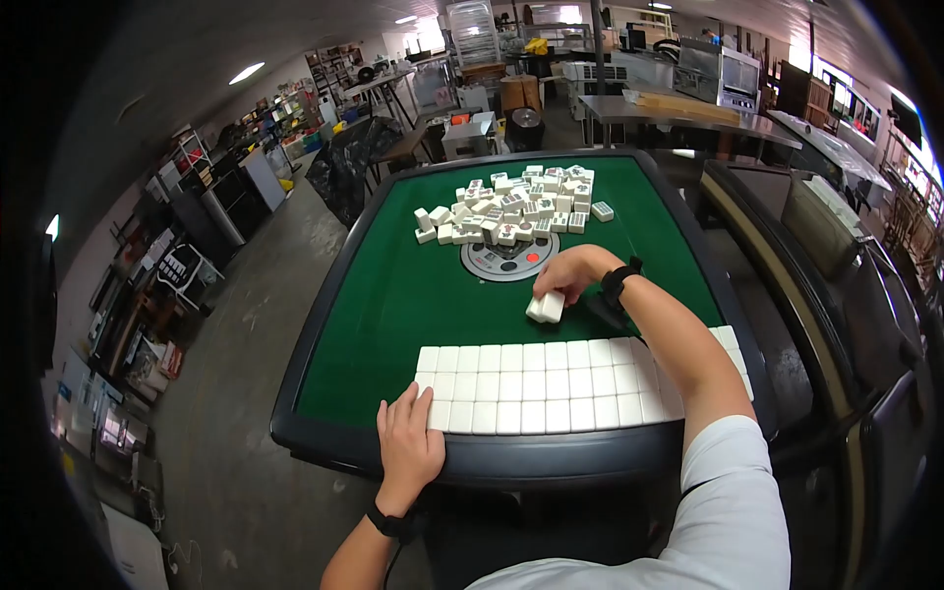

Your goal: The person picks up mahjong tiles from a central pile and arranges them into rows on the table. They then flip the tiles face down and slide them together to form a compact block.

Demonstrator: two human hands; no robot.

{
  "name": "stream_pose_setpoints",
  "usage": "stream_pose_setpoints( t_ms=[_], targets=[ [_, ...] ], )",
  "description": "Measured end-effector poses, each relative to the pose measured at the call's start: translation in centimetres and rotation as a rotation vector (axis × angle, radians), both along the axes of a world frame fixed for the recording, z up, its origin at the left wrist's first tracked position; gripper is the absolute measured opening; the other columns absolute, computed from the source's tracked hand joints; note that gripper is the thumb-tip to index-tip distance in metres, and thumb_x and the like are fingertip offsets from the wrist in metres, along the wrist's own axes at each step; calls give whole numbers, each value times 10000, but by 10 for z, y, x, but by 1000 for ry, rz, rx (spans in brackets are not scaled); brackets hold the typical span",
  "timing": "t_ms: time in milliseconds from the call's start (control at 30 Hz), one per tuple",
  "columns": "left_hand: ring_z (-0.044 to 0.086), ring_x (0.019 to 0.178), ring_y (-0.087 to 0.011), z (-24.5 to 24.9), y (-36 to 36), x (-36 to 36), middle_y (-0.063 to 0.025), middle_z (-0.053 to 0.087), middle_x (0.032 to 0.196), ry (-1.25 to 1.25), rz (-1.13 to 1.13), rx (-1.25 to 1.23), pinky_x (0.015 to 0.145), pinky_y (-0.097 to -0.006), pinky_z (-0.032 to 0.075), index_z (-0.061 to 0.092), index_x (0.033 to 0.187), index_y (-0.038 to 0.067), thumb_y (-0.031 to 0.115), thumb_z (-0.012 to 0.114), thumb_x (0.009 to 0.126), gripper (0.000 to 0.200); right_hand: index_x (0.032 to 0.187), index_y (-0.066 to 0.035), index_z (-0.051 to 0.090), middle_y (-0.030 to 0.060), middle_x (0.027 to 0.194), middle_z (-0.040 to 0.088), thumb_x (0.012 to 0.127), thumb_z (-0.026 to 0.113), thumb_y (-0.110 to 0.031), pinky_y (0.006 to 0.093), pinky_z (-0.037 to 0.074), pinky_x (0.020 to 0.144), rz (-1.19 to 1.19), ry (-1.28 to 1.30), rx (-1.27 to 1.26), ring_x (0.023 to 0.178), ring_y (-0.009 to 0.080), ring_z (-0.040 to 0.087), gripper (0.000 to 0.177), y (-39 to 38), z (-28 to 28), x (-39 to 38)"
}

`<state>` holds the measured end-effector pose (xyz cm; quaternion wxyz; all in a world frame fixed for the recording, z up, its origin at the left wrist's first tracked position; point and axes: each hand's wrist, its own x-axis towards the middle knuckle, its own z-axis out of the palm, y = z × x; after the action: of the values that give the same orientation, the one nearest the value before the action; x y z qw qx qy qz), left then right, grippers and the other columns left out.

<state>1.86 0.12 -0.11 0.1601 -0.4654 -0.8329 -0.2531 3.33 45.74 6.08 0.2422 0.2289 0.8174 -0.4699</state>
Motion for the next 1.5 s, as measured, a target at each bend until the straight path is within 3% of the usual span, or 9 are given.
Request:
stream_pose_setpoints(
  t_ms=[100,300,433,600,867,1200,1300,1433,1500],
  targets=[
    [586,1323,-428,-3,-1,0,-267,603,1478,25,6,-6,1224,-694,330,666,1405,-42,124,590,847,586,1252,-1,748,153,1171,777,935,815,-386,367,654,829,-29,86,157,975,272,783,503,5,0,4],
    [591,1324,-425,-2,1,0,-260,610,1482,9,17,-11,1226,-693,327,668,1399,-36,117,586,852,574,1059,65,801,180,951,794,1025,694,-535,395,655,637,-103,87,710,652,315,757,611,-26,21,18],
    [590,1324,-427,-5,0,0,-257,610,1482,14,15,-9,1228,-693,326,666,1402,-32,117,583,855,573,1077,-17,836,191,1013,812,1038,574,-653,450,632,845,77,222,1014,929,365,791,689,-39,-8,7],
    [582,1344,-421,-5,0,0,-251,610,1486,10,16,4,1239,-687,314,663,1413,-25,121,576,865,574,989,-37,833,195,980,804,968,619,-416,455,614,839,128,163,942,921,387,771,436,-72,-3,-7],
    [579,1354,-417,-8,0,1,-242,604,1503,8,38,6,1263,-656,293,667,1425,5,97,539,878,569,1093,-61,849,183,1075,816,863,664,-335,468,634,819,246,103,959,954,386,789,403,-130,7,13],
    [570,1372,-409,-11,-1,-2,-228,597,1522,37,36,-42,1255,-649,311,650,1458,25,104,559,892,578,1254,-104,828,167,1264,801,910,677,-387,653,439,1088,85,6,1116,1159,363,762,470,-116,-1,59],
    [568,1373,-406,-11,-1,-3,-219,591,1533,26,29,-53,1259,-642,306,641,1470,27,94,554,891,589,1088,-84,852,179,1104,816,846,703,-403,572,456,1011,-54,91,1165,1080,364,770,427,-78,-9,112],
    [546,1417,-412,-10,-1,-2,-215,582,1543,12,32,-62,1266,-646,291,640,1471,20,82,537,889,594,1148,-95,833,194,1118,809,825,722,-382,603,442,1074,-186,-10,1185,1151,377,753,447,-27,-4,187],
    [536,1434,-415,-9,-1,-2,-214,577,1548,-5,24,-70,1270,-648,284,640,1470,15,79,533,886,597,1244,-83,817,210,1259,782,848,733,-414,745,356,1156,-219,-83,1136,1237,407,716,523,-1,3,220]
  ],
)
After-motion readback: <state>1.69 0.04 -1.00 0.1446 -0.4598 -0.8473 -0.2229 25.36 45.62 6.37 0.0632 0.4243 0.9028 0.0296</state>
